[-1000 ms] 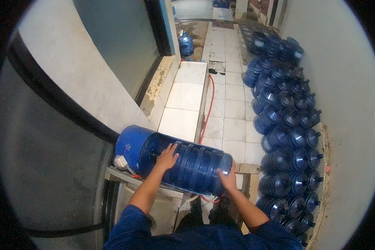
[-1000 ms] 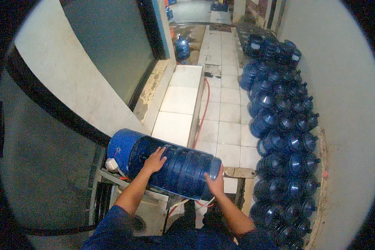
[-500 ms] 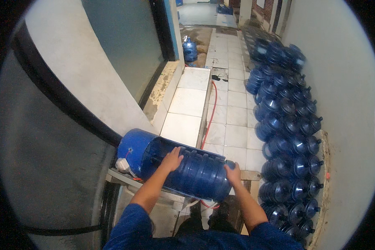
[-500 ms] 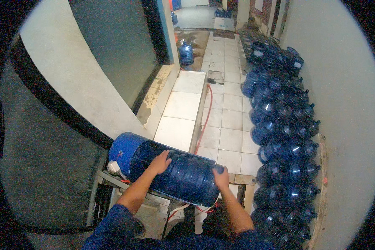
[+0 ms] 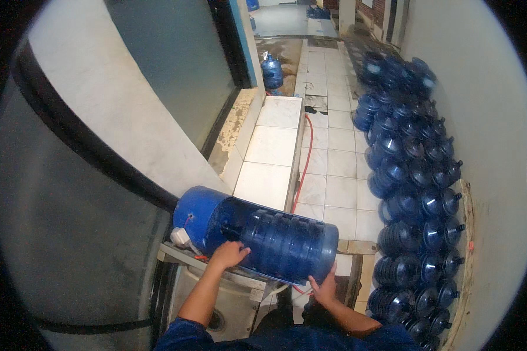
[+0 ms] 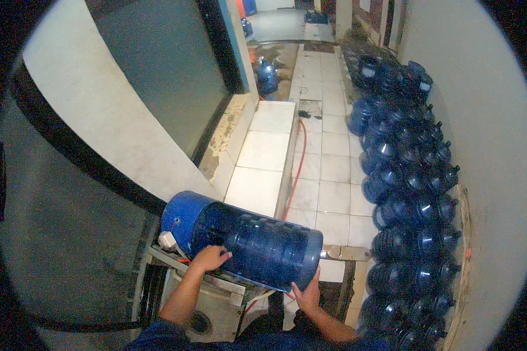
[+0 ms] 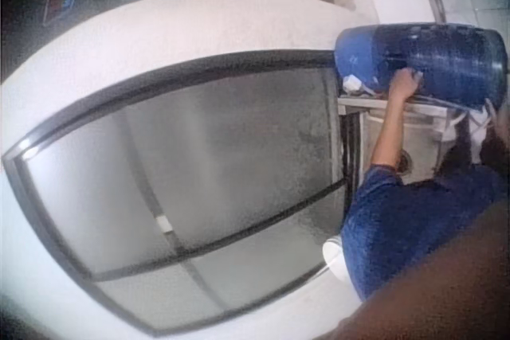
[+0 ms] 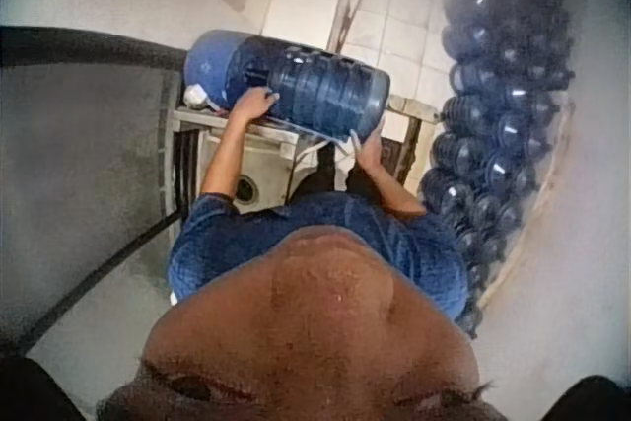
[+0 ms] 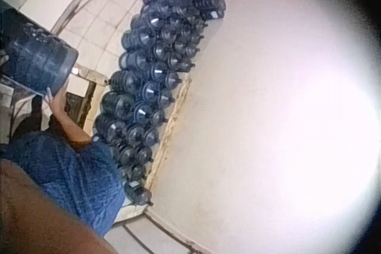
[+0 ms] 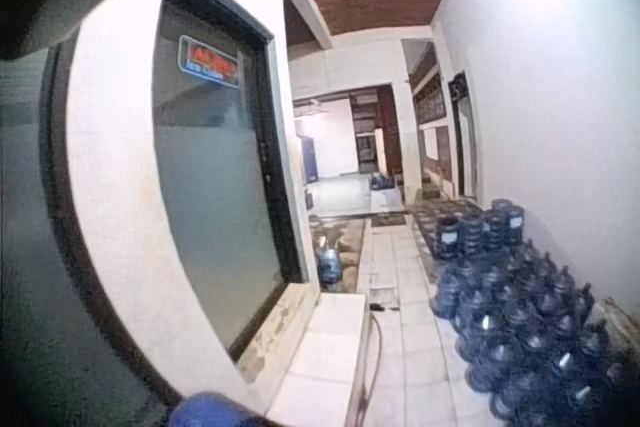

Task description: The person scrubs a large blue water jug with a soapy sponge, rinses it with a hose, and places it on a rack with other jugs. The person repeats this process for a second jug, scrubbing the exterior and interior before stacking it.

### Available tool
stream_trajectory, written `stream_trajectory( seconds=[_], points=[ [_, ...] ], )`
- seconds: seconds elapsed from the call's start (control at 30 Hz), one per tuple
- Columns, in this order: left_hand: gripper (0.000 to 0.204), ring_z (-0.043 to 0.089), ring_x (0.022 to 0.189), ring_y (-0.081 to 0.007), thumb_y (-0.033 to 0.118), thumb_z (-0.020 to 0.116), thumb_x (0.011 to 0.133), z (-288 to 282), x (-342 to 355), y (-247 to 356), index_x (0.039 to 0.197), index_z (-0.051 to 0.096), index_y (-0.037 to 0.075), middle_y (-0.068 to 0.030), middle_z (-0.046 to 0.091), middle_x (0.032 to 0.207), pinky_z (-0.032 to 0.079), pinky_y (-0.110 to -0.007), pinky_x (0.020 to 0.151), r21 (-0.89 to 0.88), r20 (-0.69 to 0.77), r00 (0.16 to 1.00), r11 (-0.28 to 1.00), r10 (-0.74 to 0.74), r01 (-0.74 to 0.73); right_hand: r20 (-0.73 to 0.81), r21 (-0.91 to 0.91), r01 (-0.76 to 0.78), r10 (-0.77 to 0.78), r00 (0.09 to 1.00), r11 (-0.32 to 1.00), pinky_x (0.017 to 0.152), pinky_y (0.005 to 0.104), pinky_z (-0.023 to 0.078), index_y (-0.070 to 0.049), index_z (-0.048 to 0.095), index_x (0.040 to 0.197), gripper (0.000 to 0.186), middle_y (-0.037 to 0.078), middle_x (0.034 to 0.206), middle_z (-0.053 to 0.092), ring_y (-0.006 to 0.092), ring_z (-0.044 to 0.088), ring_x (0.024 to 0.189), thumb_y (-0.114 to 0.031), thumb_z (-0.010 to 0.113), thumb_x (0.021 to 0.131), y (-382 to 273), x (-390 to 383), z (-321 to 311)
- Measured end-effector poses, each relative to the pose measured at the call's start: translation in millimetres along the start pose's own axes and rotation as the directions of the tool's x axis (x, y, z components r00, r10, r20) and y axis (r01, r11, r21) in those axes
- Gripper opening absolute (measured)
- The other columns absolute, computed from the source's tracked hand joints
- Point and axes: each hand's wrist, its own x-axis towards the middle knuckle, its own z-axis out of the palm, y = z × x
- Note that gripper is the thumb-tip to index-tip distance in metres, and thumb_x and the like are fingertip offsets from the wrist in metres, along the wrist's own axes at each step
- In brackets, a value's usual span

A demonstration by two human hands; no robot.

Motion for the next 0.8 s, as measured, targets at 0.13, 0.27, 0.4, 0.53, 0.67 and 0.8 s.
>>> stream_trajectory(
  seconds=[0.13, 0.27, 0.4, 0.53, 0.67, 0.8],
  points=[
    [0.063, 0.047, 0.138, -0.038, 0.045, 0.059, 0.096, -4, 40, 9, 0.144, 0.052, 0.004, -0.0195, 0.045, 0.153, 0.038, -0.044, 0.115, -0.043, -0.174, 0.98, 0.994, 0.096, -0.105, 0.056, 0.294, -0.134, 0.123, 0.991, 0.946, 0.112, 0.0449, 0.038, -0.002, 0.009, 0.159, 0.106, 0.031, 0.151, 0.04, 0.0392, 0.049, 0.133, -0.031, 0.08, 0.086, -28, 73, -20],
    [0.071, 0.037, 0.146, -0.0347, 0.043, 0.059, 0.096, 5, 81, 18, 0.155, 0.038, 0.008, -0.0163, 0.032, 0.163, 0.033, -0.044, 0.119, 0.022, -0.203, 0.973, 0.994, 0.11, -0.108, 0.23, 0.601, -0.385, 0.309, 0.923, 0.701, 0.105, 0.0407, 0.045, -0.005, 0.036, 0.152, 0.077, 0.018, 0.148, 0.05, 0.0366, 0.056, 0.125, -0.054, 0.059, 0.096, 53, 176, -27],
    [0.078, 0.034, 0.148, -0.0363, 0.04, 0.061, 0.097, 6, 73, 40, 0.159, 0.027, 0.009, -0.0171, 0.024, 0.166, 0.031, -0.043, 0.12, 0.006, -0.149, 0.984, 0.996, 0.093, -0.093, 0.562, 0.583, -0.691, 0.402, 0.723, 0.427, 0.09, 0.0447, 0.052, -0.007, 0.059, 0.132, 0.068, 0.012, 0.121, 0.066, 0.031, 0.064, 0.107, -0.064, 0.05, 0.097, 140, 161, 12],
    [0.081, 0.034, 0.147, -0.0384, 0.038, 0.061, 0.097, 21, 59, 23, 0.161, 0.02, 0.013, -0.0185, 0.019, 0.167, 0.033, -0.044, 0.119, -0.021, -0.149, 0.982, 0.992, 0.12, -0.125, 0.509, 0.292, -0.764, 0.583, 0.633, 0.575, 0.05, 0.0401, 0.05, -0.003, 0.065, 0.11, 0.064, 0.015, 0.086, 0.068, 0.0254, 0.062, 0.06, -0.063, 0.044, 0.1, 141, 90, 6],
    [0.08, 0.035, 0.146, -0.0418, 0.038, 0.061, 0.097, 27, 37, 12, 0.162, 0.019, 0.017, -0.0182, 0.017, 0.167, 0.036, -0.047, 0.117, -0.05, -0.151, 0.98, 0.989, 0.131, -0.14, 0.196, 0.047, -0.547, 0.529, 0.825, 0.836, 0.069, 0.0435, 0.048, 0.007, 0.058, 0.118, 0.066, 0.025, 0.094, 0.066, 0.0348, 0.062, 0.079, -0.056, 0.046, 0.102, 54, 50, -33],
    [0.078, 0.038, 0.144, -0.0436, 0.043, 0.057, 0.099, 38, 58, 0, 0.162, 0.019, 0.019, -0.0167, 0.015, 0.168, 0.037, -0.048, 0.116, -0.026, -0.226, 0.961, 0.985, 0.16, -0.17, -0.204, 0.047, -0.077, 0.085, 0.975, 0.996, 0.105, 0.0441, 0.045, 0.001, 0.043, 0.145, 0.075, 0.03, 0.128, 0.061, 0.0395, 0.06, 0.121, -0.046, 0.069, 0.092, 5, 64, -5]
  ],
)
